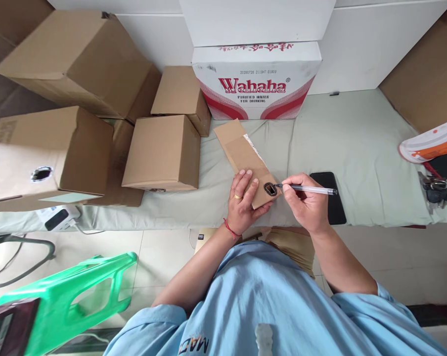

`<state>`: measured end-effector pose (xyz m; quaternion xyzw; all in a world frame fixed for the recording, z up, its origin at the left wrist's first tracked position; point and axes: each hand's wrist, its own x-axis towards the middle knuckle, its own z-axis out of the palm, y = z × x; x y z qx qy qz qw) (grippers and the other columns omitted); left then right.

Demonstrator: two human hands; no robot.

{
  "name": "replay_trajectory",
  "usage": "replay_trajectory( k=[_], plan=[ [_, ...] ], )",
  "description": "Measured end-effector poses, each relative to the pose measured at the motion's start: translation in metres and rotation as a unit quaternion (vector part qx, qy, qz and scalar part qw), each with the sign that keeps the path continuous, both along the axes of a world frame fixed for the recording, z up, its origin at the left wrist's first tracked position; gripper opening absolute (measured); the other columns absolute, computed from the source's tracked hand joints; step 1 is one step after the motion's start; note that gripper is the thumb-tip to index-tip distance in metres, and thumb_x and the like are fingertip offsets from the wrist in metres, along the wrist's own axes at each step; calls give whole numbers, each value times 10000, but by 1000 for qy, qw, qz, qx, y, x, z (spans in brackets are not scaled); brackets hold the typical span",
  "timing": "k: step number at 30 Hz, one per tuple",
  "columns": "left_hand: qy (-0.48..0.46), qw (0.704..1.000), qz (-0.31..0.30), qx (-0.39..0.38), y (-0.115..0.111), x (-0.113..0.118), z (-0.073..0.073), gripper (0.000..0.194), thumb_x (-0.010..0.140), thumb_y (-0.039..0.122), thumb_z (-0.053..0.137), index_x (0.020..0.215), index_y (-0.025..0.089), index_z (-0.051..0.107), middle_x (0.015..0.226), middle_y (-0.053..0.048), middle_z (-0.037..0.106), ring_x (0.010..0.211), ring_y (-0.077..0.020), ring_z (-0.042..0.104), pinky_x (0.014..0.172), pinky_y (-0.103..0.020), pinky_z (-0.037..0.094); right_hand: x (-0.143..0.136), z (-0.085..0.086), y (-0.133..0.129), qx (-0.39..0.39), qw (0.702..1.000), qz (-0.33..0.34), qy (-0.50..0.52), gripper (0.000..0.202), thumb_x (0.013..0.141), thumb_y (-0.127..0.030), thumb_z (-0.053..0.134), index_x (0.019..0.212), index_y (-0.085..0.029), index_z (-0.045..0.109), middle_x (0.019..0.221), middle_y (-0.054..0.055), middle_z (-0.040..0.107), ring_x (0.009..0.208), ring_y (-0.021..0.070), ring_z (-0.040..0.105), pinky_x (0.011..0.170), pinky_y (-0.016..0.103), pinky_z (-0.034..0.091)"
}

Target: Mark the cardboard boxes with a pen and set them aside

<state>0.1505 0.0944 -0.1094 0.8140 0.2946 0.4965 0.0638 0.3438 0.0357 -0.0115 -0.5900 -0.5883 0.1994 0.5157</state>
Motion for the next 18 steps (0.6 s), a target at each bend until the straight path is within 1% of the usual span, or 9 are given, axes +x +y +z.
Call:
replay_trajectory(
  k=[4,10,13,15,18],
  plan=[
    [4,1000,2,-11,0,-1,-1,899,960,548,827,1694,277,385,1646,-226,547,1626,-415,459,1293,-687,425,2,0,-8,-2,1000,-6,-17,130,1032,-298,658,939,-237,724,758,-18,663,569,121,500,580,289,433],
    [-9,1000,-10,-14,0,0,0,913,950,519,848,1699,271,387,1660,-221,545,1638,-402,443,1311,-672,405,-1,2,-19,20,999,8,-35,101,1015,-214,650,937,-244,707,786,-12,668,601,127,523,584,285,436],
    [-5,1000,-3,-6,0,1,1,877,973,534,817,1689,249,399,1636,-227,559,1639,-394,441,1304,-664,422,-6,1,-22,25,999,23,-33,98,1031,-228,654,951,-244,708,786,-13,680,590,120,526,565,276,442],
    [7,1000,10,1,0,1,1,855,993,565,780,1687,245,397,1614,-229,569,1630,-394,455,1292,-666,440,-7,0,-24,23,999,20,-20,70,1051,-268,665,1039,-247,731,847,7,732,608,124,569,575,280,474],
    [11,1000,13,4,0,0,1,857,994,581,769,1688,252,389,1609,-231,574,1620,-404,468,1287,-675,439,1,-5,-25,22,999,-31,-3,189,1089,-321,640,1250,-258,717,982,46,803,656,150,656,622,307,540]
  ],
)
